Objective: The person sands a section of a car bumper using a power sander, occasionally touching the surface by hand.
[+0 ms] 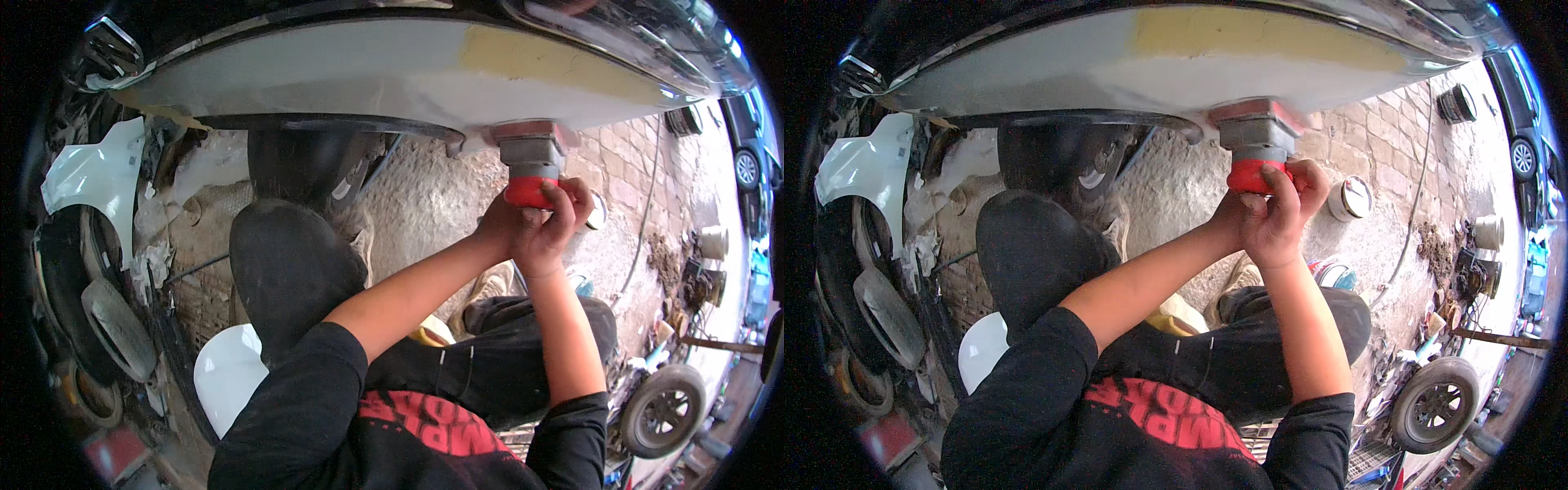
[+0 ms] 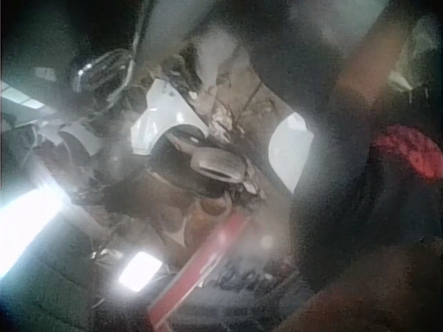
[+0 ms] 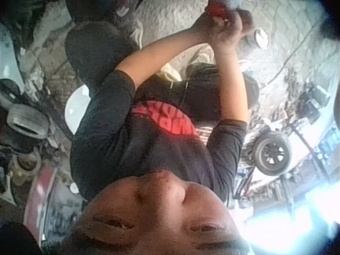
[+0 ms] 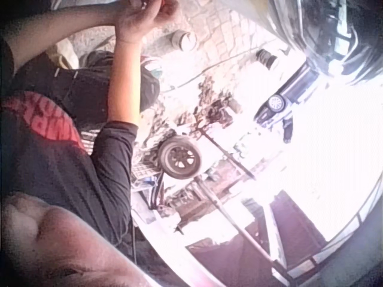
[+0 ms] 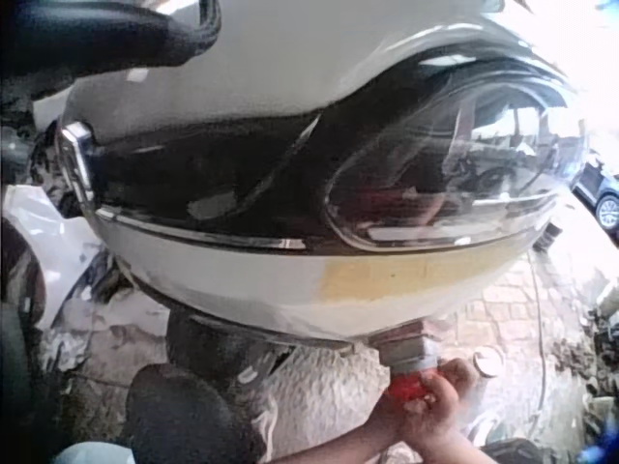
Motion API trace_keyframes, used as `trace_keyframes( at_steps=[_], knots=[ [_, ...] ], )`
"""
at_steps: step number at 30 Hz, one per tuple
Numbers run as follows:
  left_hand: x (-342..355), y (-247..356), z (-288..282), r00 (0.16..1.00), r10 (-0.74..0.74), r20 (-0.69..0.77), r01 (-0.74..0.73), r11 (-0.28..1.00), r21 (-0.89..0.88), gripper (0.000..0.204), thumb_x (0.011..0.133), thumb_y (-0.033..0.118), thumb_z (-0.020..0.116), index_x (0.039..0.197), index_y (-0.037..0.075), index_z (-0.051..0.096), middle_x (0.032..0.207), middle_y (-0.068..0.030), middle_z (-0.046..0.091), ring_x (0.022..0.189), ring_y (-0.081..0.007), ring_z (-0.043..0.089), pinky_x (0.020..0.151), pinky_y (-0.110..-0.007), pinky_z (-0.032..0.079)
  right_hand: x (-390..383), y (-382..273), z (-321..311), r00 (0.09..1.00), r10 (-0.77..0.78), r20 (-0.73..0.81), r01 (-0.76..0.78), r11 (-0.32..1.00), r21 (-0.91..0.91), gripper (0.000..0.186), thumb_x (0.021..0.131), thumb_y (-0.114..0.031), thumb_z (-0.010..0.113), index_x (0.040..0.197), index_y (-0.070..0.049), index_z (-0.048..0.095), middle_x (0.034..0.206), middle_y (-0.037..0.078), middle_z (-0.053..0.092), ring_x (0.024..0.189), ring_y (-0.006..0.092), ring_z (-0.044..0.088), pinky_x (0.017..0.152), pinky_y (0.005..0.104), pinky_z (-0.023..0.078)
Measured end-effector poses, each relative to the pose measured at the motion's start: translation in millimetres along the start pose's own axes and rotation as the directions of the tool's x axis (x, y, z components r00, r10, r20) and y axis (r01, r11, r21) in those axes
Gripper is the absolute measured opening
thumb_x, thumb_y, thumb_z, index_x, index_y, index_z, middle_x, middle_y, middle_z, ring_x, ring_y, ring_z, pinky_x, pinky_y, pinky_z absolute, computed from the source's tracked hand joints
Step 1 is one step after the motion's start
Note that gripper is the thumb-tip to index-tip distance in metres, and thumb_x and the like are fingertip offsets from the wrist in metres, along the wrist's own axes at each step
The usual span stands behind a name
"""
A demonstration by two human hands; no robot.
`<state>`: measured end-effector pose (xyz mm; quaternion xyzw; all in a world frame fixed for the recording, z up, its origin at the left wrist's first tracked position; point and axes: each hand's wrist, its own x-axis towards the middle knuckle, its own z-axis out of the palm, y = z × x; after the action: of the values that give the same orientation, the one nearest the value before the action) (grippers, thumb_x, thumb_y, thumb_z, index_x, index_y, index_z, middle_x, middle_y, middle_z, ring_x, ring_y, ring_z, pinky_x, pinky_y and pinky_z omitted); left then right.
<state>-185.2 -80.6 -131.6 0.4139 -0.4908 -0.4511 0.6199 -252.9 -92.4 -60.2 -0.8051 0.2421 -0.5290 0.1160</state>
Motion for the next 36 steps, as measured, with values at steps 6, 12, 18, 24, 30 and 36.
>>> trace_keyframes(
  at_steps=[6, 12, 18, 24, 30, 36],
  knots=[
    [-2, 30, 1, 0.998, 0.051, -0.028, -0.039, 0.947, 0.318, 0.035, 0.091, 0.031, 0.057, 0.120, 0.012, 0.057, 0.118, -0.0062, 0.064, 0.113, -0.0222, 0.062, 0.095, -0.034, 0.048, 2, -1, -6, 1.000, 0.026, -0.013, -0.026, 0.999, -0.047, 0.038, 0.096, -0.031, 0.062, 0.122, -0.005, 0.055, 0.123, 0.020, 0.042, 0.108, 0.0328, 0.050, 0.096, 0.0452, 0.043],
    [-3, -5, -3, 0.998, 0.042, -0.051, -0.035, 0.990, 0.134, 0.035, 0.093, 0.028, 0.053, 0.123, 0.011, 0.055, 0.122, -0.0075, 0.062, 0.116, -0.0208, 0.060, 0.098, -0.033, 0.047, 2, -4, 5, 0.999, 0.035, 0.017, -0.034, 0.999, -0.042, 0.043, 0.100, -0.044, 0.053, 0.124, -0.008, 0.051, 0.120, 0.020, 0.045, 0.107, 0.0329, 0.049, 0.095, 0.0452, 0.042],
    [-8, 19, 1, 1.000, 0.011, -0.029, -0.003, 0.967, 0.256, 0.037, 0.092, 0.031, 0.052, 0.122, 0.010, 0.055, 0.122, -0.0074, 0.063, 0.117, -0.0219, 0.060, 0.098, -0.034, 0.047, -5, 1, 0, 0.998, 0.064, 0.009, -0.063, 0.994, -0.089, 0.046, 0.098, -0.045, 0.056, 0.123, -0.007, 0.052, 0.119, 0.020, 0.046, 0.105, 0.0321, 0.050, 0.095, 0.0441, 0.042],
    [-5, 26, -6, 1.000, 0.003, -0.003, -0.001, 0.882, 0.470, 0.039, 0.088, 0.032, 0.056, 0.120, 0.010, 0.056, 0.120, -0.0106, 0.064, 0.113, -0.0263, 0.062, 0.093, -0.035, 0.049, -7, 8, -2, 0.997, 0.073, 0.019, -0.073, 0.997, -0.010, 0.040, 0.089, -0.017, 0.066, 0.125, -0.006, 0.053, 0.122, 0.020, 0.043, 0.107, 0.0345, 0.050, 0.097, 0.0466, 0.042],
    [-9, 23, 0, 0.993, 0.036, -0.109, -0.003, 0.957, 0.288, 0.036, 0.086, 0.033, 0.061, 0.113, 0.010, 0.060, 0.110, -0.0137, 0.067, 0.106, -0.0312, 0.064, 0.086, -0.040, 0.052, -4, 3, -1, 0.995, 0.089, -0.041, -0.089, 0.996, 0.003, 0.037, 0.091, -0.019, 0.064, 0.124, -0.005, 0.052, 0.121, 0.020, 0.043, 0.107, 0.0340, 0.050, 0.098, 0.0467, 0.041],
    [-7, 20, -7, 0.995, -0.001, -0.102, 0.042, 0.915, 0.400, 0.039, 0.083, 0.036, 0.066, 0.112, 0.010, 0.061, 0.108, -0.0152, 0.067, 0.104, -0.0336, 0.065, 0.085, -0.042, 0.053, -8, 10, 2, 0.995, 0.095, 0.003, -0.095, 0.995, 0.037, 0.040, 0.098, -0.033, 0.059, 0.125, -0.006, 0.051, 0.120, 0.020, 0.044, 0.108, 0.0336, 0.049, 0.096, 0.0458, 0.042]
  ],
)
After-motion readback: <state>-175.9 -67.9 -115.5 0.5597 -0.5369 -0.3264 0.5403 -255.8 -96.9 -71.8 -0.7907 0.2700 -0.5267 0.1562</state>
